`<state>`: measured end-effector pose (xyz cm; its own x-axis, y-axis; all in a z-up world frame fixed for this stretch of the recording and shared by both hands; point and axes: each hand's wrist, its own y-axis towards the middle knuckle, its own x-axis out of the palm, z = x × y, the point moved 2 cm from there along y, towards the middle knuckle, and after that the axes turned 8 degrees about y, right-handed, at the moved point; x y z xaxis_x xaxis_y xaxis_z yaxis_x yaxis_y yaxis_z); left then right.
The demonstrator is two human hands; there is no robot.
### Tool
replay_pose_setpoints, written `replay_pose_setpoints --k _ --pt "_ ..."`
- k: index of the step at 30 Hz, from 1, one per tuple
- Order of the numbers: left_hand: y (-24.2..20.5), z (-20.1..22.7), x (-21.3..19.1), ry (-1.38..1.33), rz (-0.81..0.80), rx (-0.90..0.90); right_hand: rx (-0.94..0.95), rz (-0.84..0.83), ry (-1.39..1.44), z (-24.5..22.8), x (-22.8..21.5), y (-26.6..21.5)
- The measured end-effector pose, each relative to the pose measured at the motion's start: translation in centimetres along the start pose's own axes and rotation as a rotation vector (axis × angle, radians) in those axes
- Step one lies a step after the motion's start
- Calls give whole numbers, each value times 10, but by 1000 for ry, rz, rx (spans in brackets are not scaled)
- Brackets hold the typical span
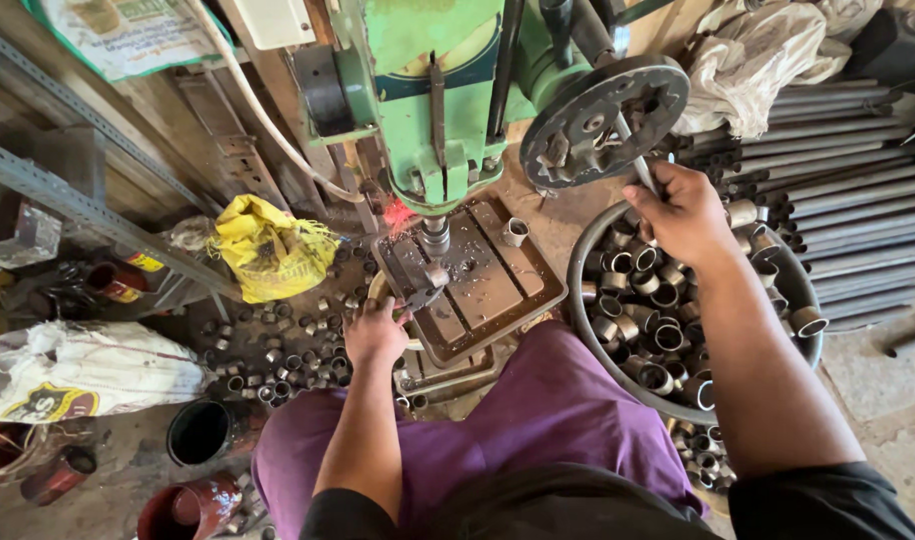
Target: The person operates a drill press to drill holes into small cylindrical metal parts. They pick up parts from a large metal bowl, place them under the drill bit, lower the drill to process them, and then place the finished parts into a bucket.
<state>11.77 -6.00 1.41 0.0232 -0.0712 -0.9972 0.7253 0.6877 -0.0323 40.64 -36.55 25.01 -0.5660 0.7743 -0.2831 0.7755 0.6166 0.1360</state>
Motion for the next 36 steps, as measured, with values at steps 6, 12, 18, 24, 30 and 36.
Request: replay_pose_setpoints --k 6,12,18,24,30,36 --pt "1 0 1 -6 -33 -11 -49 74 -56 7 5 -2" --pt "-1 1 2 -14 -14 -4 -63 127 -96 11 8 -3" --pt "1 1 -1 21 -27 -2 -119 139 -8 13 12 -2" --pt "-1 3 -6 22 -108 -24 -178 140 62 26 15 1" --pt "1 2 -4 10 -83 -25 -209 146 40 35 14 4" --pt "1 1 2 -7 -48 -15 -190 147 161 40 14 8"
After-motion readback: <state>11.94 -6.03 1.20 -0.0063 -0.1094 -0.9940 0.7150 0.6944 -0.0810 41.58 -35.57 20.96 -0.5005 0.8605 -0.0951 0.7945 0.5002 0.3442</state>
